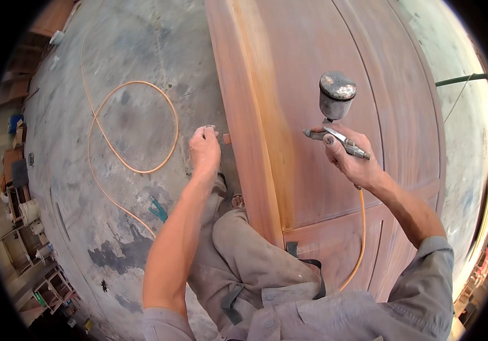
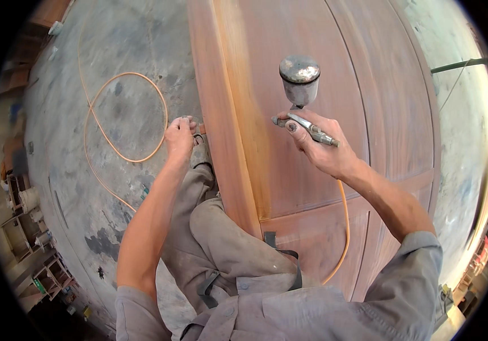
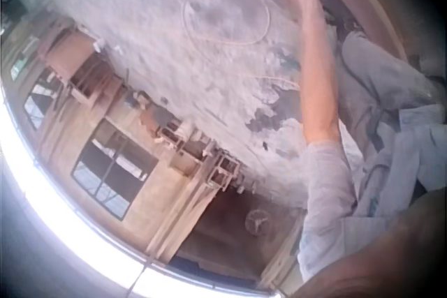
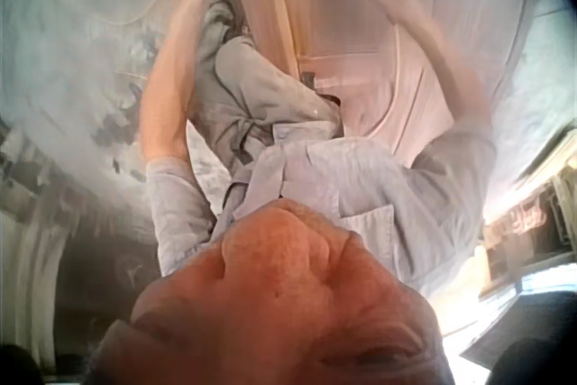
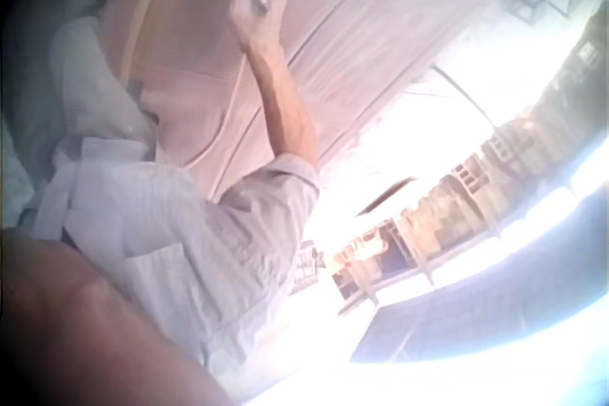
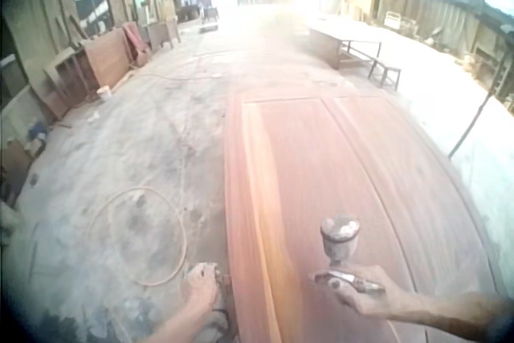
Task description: The person uses a spray gun to apply a coat of finish to a large wooden panel. They repeatedly test the spray pattern on their left palm to check the flow before applying it to the wood surface. The person moves the spray gun in steady horizontal strokes across the panel.
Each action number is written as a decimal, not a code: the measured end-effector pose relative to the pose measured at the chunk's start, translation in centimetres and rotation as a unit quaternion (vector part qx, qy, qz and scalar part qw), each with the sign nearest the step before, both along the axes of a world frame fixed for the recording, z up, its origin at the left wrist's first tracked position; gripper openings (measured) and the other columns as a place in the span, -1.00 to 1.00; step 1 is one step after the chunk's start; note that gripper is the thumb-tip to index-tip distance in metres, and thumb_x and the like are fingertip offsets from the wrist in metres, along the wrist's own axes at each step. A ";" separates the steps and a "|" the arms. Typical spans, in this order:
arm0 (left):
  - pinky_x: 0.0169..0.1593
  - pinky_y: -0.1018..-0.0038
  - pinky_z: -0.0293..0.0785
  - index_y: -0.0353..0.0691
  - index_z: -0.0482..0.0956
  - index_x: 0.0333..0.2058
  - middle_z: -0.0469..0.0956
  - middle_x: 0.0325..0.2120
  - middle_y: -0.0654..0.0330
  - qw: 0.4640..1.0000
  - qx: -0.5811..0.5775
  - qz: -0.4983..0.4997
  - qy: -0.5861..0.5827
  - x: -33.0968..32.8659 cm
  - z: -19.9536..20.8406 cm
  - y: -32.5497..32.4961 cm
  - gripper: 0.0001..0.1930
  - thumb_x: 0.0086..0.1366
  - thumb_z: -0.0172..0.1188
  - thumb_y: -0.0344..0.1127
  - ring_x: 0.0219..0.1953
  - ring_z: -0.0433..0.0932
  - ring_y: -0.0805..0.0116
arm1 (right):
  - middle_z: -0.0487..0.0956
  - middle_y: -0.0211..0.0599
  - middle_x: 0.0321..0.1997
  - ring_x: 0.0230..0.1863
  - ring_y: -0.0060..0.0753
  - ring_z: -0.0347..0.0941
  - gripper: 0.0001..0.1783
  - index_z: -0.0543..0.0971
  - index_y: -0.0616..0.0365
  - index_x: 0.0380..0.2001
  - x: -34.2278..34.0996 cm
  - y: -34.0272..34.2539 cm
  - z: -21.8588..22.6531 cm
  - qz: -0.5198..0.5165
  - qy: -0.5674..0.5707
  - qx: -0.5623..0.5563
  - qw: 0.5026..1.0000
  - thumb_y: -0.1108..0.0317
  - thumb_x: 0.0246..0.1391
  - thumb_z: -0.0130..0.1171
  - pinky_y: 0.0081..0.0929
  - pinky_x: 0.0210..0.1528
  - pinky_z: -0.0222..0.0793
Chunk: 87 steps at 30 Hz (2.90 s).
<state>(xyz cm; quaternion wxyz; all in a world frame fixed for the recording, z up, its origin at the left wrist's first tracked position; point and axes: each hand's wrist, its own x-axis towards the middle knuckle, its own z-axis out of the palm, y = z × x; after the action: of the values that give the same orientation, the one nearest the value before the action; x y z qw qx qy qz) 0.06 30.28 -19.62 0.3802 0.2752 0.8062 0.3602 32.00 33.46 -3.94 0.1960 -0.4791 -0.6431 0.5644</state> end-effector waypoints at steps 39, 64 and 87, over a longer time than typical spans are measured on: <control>0.03 -0.01 0.43 -0.38 0.61 -0.20 0.60 -0.19 -0.18 0.985 -0.031 0.043 0.162 6.5 1.6 6.4 -0.22 0.55 -0.38 0.27 -0.06 0.54 -0.23 | 0.53 -0.31 -0.54 -0.54 -0.54 0.45 -0.57 0.61 0.21 0.09 1.0 4.9 -0.2 0.048 -0.047 0.058 0.996 0.09 0.42 0.09 -0.50 -0.41 0.41; 0.09 0.00 0.41 -0.34 0.65 -0.04 0.66 -0.17 -0.22 0.984 -0.046 0.044 0.166 6.4 1.6 6.4 -0.14 0.51 -0.40 0.37 -0.02 0.56 -0.29 | 0.53 -0.32 -0.55 -0.56 -0.57 0.45 -0.55 0.62 0.19 0.09 3.0 4.1 -0.3 0.064 -0.054 0.033 0.996 0.06 0.43 0.06 -0.49 -0.43 0.39; 0.07 0.03 0.42 -0.35 0.67 -0.07 0.66 -0.18 -0.23 0.984 -0.043 0.036 0.168 6.5 1.8 6.4 -0.14 0.51 -0.39 0.37 -0.03 0.57 -0.27 | 0.58 -0.28 -0.52 -0.54 -0.52 0.52 -0.55 0.61 0.20 0.10 4.2 3.6 -1.0 0.066 -0.042 0.036 0.996 0.06 0.41 0.09 -0.48 -0.42 0.43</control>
<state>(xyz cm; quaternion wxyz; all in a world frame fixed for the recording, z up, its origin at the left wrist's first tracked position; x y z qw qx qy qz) 6.58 36.70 -17.77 0.2372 0.2862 0.8827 0.2875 36.23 37.04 -4.94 0.1486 -0.4514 -0.7009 0.5319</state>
